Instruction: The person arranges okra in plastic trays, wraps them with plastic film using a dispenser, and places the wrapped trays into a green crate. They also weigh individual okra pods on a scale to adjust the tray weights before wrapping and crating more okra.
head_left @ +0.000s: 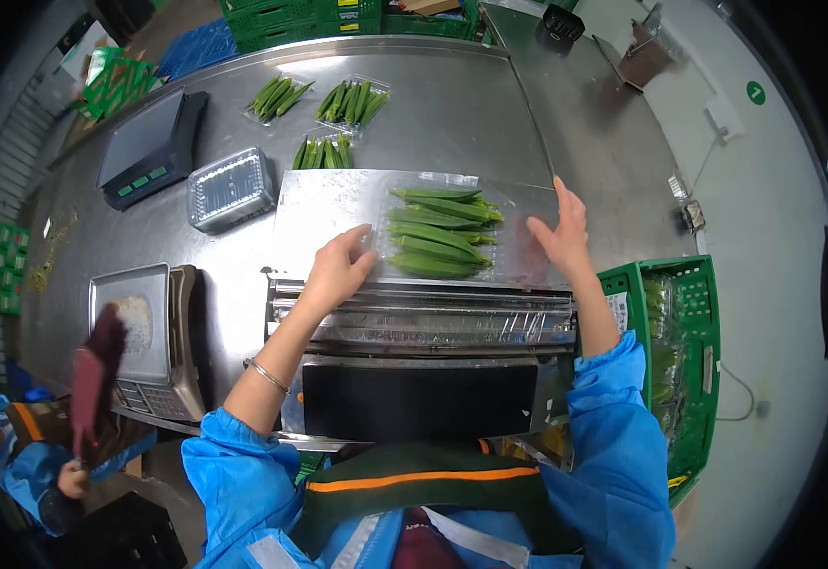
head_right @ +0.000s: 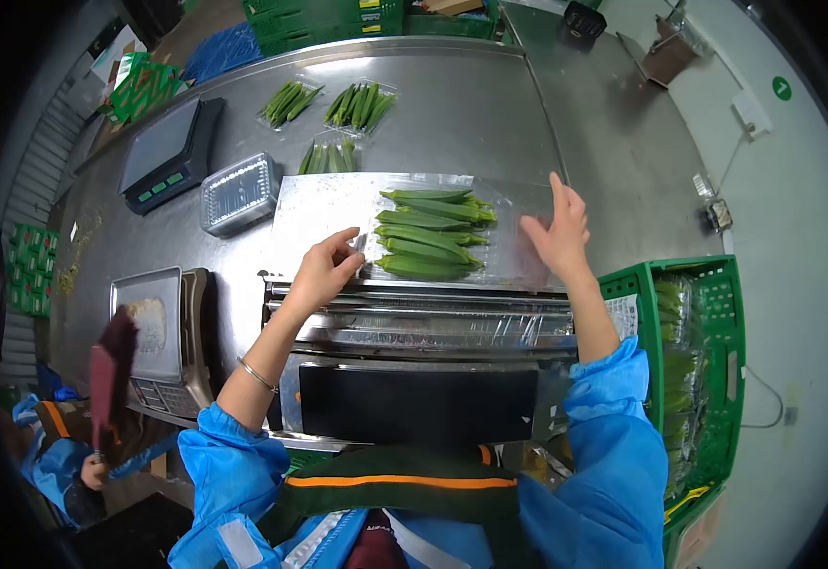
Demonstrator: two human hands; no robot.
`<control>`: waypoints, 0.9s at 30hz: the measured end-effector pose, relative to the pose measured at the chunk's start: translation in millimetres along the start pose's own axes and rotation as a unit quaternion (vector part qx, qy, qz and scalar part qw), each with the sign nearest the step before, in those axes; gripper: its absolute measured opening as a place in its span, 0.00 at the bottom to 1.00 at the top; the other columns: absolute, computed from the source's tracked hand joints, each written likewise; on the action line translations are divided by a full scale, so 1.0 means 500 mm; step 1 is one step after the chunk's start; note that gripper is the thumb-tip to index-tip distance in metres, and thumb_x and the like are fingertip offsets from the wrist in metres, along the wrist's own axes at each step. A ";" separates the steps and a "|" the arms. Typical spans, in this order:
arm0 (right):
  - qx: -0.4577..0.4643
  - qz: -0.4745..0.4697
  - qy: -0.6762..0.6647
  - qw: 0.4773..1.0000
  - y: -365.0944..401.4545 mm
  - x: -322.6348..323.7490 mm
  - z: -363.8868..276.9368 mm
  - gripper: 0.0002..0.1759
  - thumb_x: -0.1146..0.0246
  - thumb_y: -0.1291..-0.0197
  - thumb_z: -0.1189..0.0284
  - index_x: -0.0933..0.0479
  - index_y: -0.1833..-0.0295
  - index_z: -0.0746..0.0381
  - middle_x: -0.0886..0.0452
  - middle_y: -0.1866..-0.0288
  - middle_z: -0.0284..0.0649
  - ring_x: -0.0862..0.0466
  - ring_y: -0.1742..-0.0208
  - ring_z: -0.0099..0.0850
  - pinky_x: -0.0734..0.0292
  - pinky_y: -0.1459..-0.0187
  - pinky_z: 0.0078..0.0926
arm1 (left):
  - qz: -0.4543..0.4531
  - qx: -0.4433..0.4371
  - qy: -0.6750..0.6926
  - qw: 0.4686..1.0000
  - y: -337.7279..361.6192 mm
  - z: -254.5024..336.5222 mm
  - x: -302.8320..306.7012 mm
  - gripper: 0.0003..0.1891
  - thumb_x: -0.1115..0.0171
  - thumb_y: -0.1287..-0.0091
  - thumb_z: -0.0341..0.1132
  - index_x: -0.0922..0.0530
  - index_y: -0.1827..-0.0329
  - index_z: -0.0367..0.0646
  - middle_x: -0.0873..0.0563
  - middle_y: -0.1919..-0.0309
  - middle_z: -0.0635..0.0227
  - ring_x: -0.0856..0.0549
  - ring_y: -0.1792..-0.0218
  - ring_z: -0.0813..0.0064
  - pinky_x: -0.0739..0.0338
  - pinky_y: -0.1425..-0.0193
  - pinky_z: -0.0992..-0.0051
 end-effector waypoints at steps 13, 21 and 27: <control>-0.051 -0.144 0.016 0.988 0.216 0.134 0.021 0.12 0.36 0.48 0.67 0.25 0.76 0.63 0.26 0.78 0.40 0.25 0.75 0.37 0.33 0.72 0.34 | 0.170 -0.068 -0.439 0.880 0.245 0.069 0.099 0.12 0.35 0.45 0.40 0.18 0.64 0.41 0.23 0.67 0.63 0.27 0.57 0.62 0.41 0.46 0.60; 0.059 -0.191 0.245 0.949 0.267 0.071 -0.080 0.22 0.37 0.51 0.49 0.21 0.77 0.58 0.25 0.77 0.39 0.24 0.71 0.36 0.35 0.64 0.35 | 0.167 -0.060 -0.442 0.879 0.216 0.062 0.036 0.19 0.36 0.48 0.52 0.17 0.81 0.43 0.21 0.81 0.61 0.23 0.67 0.63 0.36 0.55 0.63; -0.363 -0.383 -0.303 0.793 0.314 0.031 -0.005 0.21 0.41 0.41 0.60 0.33 0.84 0.58 0.33 0.86 0.29 0.36 0.87 0.21 0.44 0.85 0.21 | -0.004 0.080 -0.039 0.996 0.185 -0.007 0.045 0.16 0.39 0.43 0.39 0.28 0.86 0.43 0.26 0.88 0.67 0.30 0.88 0.71 0.38 0.83 0.72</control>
Point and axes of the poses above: each hand's wrist, its own y-axis away from the middle knuckle, its own x-axis out of the back of the hand, z = x × y, the point moved 9 cm from there along -y, towards the middle knuckle
